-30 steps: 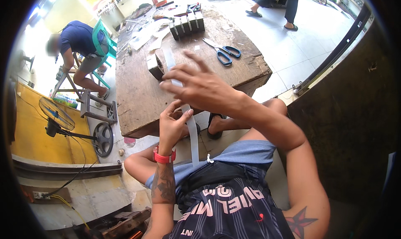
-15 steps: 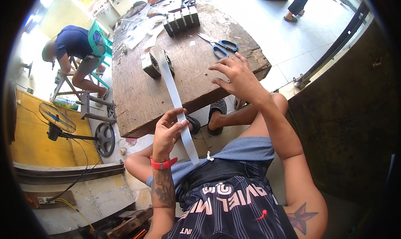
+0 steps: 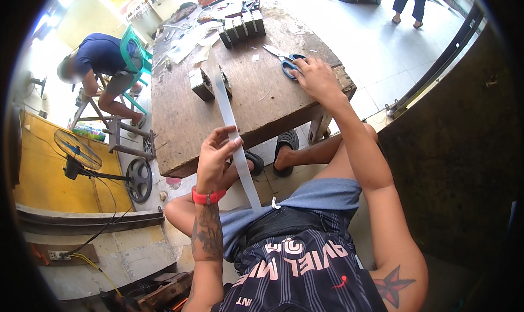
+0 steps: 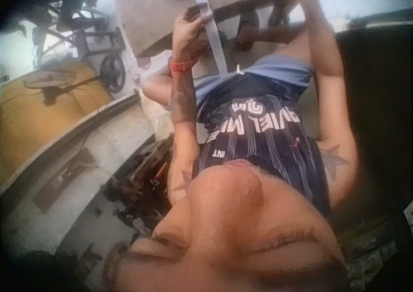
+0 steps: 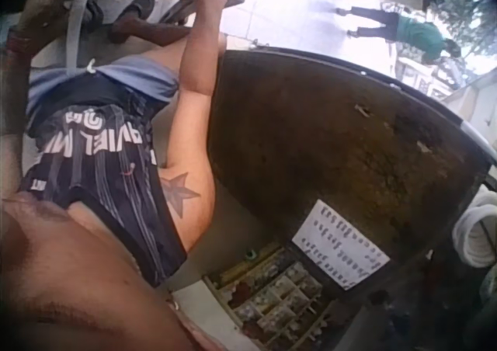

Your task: The person cuts a long strip of white insulating tape into small squares using scissors, then places the squares into the slots of a square metal stator core. The person repeats this process, filling the slots with the tape pieces.

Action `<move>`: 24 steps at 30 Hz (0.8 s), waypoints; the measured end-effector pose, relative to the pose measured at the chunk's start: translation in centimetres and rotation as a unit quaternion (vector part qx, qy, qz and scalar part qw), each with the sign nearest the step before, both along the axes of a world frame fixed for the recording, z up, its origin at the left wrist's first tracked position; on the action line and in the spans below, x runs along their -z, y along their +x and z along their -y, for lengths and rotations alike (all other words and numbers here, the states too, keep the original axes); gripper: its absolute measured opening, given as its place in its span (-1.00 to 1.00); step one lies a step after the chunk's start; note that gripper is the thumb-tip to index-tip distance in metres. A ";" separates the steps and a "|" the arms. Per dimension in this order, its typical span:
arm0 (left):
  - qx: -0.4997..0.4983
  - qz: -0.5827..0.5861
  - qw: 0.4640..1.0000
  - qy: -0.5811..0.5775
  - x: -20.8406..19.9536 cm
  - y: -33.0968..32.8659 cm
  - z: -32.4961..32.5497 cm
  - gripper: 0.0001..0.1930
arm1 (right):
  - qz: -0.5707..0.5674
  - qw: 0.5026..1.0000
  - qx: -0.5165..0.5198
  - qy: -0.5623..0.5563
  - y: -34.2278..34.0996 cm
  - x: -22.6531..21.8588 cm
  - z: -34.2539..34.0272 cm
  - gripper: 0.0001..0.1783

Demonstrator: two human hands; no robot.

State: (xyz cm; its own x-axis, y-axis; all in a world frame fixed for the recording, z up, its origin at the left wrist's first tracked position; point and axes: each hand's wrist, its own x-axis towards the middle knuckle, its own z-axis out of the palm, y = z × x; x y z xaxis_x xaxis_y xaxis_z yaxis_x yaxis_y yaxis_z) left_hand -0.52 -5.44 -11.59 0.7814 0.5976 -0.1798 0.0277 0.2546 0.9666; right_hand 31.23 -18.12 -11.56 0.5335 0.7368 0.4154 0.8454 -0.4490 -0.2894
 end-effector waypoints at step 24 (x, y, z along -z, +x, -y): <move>-0.059 -0.002 0.996 0.074 0.9 3.8 -4.9 -0.61 | -0.504 0.833 -0.178 0.142 -4.1 -3.2 -2.2 -0.29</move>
State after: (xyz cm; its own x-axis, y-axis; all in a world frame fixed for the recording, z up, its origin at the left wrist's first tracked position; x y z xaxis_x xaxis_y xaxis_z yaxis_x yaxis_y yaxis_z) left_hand 3.23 -0.54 -12.52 0.7034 0.7055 -0.0865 0.0102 0.1117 0.9937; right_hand 27.15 -15.93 -8.35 0.4849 0.8715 0.0727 0.1730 -0.0141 -0.9848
